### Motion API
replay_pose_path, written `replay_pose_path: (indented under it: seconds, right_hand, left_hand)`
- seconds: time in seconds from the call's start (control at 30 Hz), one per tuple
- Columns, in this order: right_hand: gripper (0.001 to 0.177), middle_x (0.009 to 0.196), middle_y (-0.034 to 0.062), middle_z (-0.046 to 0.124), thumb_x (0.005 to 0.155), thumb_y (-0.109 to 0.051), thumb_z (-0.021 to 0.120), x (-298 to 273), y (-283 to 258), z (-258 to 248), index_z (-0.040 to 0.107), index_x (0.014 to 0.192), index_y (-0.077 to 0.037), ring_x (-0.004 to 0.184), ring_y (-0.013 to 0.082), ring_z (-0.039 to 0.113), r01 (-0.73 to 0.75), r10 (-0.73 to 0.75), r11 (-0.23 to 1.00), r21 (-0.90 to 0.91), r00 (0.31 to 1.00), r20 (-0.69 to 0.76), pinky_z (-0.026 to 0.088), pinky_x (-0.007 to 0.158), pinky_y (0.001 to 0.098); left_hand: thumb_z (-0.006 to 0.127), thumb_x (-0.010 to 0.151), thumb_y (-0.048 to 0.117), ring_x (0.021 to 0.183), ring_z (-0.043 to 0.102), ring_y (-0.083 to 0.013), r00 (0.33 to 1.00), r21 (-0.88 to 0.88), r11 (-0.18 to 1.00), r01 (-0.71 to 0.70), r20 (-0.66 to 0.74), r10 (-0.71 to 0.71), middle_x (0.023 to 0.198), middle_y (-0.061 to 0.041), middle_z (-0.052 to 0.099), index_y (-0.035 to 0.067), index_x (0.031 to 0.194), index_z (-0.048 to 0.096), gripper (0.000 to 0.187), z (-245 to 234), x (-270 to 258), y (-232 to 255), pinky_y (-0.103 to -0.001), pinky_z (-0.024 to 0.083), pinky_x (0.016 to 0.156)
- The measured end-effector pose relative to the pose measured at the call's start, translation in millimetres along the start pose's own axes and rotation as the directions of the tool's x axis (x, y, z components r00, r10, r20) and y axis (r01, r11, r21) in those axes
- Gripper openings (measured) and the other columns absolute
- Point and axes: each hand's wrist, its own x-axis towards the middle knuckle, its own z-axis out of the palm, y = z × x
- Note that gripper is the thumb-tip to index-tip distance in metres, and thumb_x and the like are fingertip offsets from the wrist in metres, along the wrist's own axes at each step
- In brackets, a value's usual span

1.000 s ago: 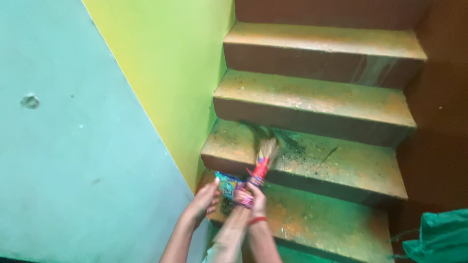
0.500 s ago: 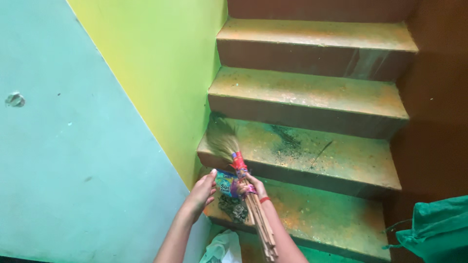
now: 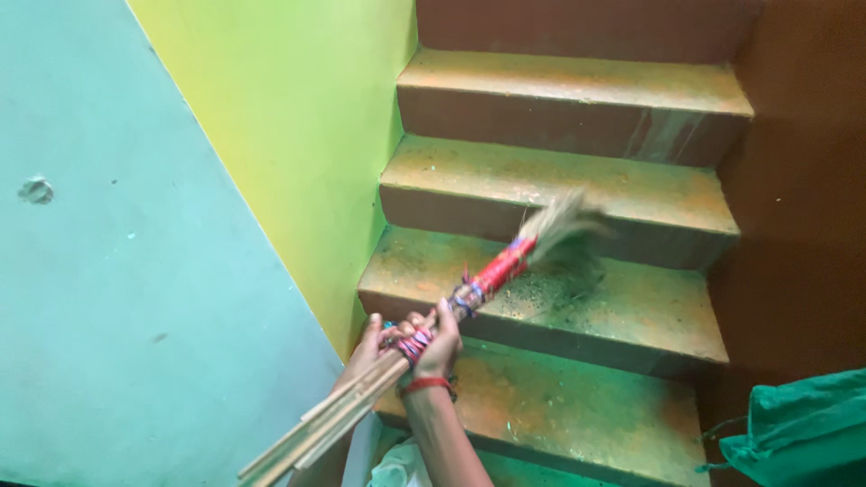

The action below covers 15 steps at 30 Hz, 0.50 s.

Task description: The person sweeps debris down the stairs using a broom and then picks up a clump of hair and dirt by hand.

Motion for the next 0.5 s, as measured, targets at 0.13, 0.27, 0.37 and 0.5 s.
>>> replay_pose_path:
  seconds: [0.13, 0.27, 0.37, 0.5]
  right_hand:
    - [0.031, 0.065, 0.0073, 0.051, 0.096, -0.030, 0.063, 5.0, -2.7, 56.9, 0.041, 0.094, -0.008, 0.045, 0.0202, 0.054, 0.023, -0.038, 0.970, -0.242, 0.998, -0.054, 0.049, 0.042, 0.0399]
    - [0.028, 0.062, 0.0060, 0.050, 0.094, -0.029, 0.065, 80.4, -2.8, 48.0, 0.044, 0.092, -0.010, 0.043, 0.0179, 0.051, -0.160, 0.179, 0.920, -0.359, 0.984, 0.022, 0.048, 0.042, 0.0377]
    - [0.031, 0.059, 0.0042, 0.048, 0.094, -0.030, 0.068, 158.1, -9.9, 16.2, 0.047, 0.087, -0.009, 0.042, 0.0171, 0.050, -0.296, 0.349, 0.845, -0.445, 0.936, 0.041, 0.048, 0.041, 0.0351]
    - [0.031, 0.054, 0.0043, 0.047, 0.092, -0.031, 0.067, 213.5, -21.9, -42.7, 0.048, 0.079, -0.012, 0.041, 0.0172, 0.049, -0.407, 0.479, 0.808, -0.426, 0.874, 0.074, 0.046, 0.039, 0.0338]
  left_hand:
    - [0.026, 0.093, 0.075, 0.121, 0.063, -0.0251, 0.997, -0.215, 0.976, -0.027, 0.060, 0.041, 0.139, -0.011, 0.060, 0.008, 0.148, 0.048, 0.089, 9.6, -57.5, 26.7, -0.045, 0.048, 0.103]
    - [0.021, 0.094, 0.078, 0.124, 0.056, -0.0308, 0.995, -0.203, 0.978, -0.047, 0.075, 0.063, 0.144, -0.019, 0.053, 0.008, 0.154, 0.044, 0.095, 24.3, -77.3, 57.3, -0.049, 0.044, 0.107]
    - [0.019, 0.092, 0.077, 0.135, 0.053, -0.0343, 0.999, -0.223, 0.975, -0.026, 0.017, 0.030, 0.153, -0.022, 0.049, 0.008, 0.156, 0.037, 0.095, 27.1, -83.8, 65.6, -0.052, 0.041, 0.112]
    - [0.021, 0.093, 0.076, 0.140, 0.050, -0.0380, 0.999, -0.221, 0.975, -0.028, 0.019, 0.033, 0.154, -0.026, 0.048, 0.007, 0.157, 0.034, 0.095, 22.1, -74.7, 66.9, -0.051, 0.040, 0.116]
